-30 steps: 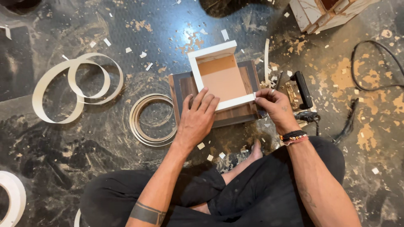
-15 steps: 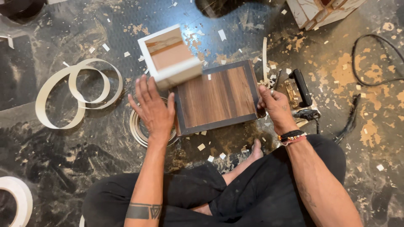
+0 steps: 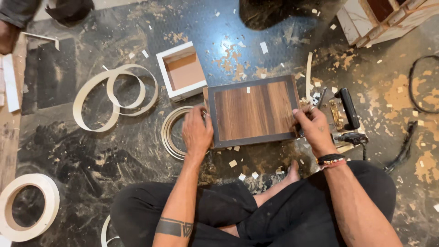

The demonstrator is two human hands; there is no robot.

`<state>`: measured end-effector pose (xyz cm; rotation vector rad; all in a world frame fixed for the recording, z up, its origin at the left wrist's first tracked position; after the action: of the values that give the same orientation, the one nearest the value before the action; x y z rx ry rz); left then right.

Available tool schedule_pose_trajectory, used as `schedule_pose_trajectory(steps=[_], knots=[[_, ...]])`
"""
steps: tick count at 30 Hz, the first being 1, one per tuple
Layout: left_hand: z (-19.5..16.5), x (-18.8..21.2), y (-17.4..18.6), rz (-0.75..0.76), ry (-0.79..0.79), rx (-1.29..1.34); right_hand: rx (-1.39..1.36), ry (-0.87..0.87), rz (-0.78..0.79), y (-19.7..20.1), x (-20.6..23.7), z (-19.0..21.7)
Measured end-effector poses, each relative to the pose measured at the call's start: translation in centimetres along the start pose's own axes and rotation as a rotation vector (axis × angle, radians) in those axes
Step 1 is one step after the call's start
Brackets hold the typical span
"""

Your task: The person sits on the workshop floor and applies white iron-on edge banding tape to the edges of wooden drawer boxes. They hold an electric edge-banding iron in one hand, feed the tape roll with the other, press the heated tape onto each box edge, trim the excess, and set finished boxes aside with a stack of completed boxes nearby.

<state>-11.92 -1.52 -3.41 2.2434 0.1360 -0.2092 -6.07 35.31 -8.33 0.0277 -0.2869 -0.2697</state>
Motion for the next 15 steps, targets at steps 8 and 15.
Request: schedule_pose_trajectory(steps=[8, 15], knots=[[-6.5, 2.4, 0.5, -0.132, -0.373, -0.188, 0.146, 0.318, -0.122, 0.4, 0.9, 5.5], [-8.5, 3.3, -0.3, -0.019, -0.456, -0.152, -0.042, 0.527, -0.161, 12.1, -4.8, 19.5]])
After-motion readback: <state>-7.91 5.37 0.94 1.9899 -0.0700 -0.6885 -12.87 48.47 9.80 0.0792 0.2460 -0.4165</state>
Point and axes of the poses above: each hand's wrist, its own x-axis away from the middle knuckle, its own y-axis out of the back of the hand, z = x × y, the point moved 10 cm from there along -x, towards the middle knuckle, and after that the axes turned 2 degrees about x, right-handed, at the moved point
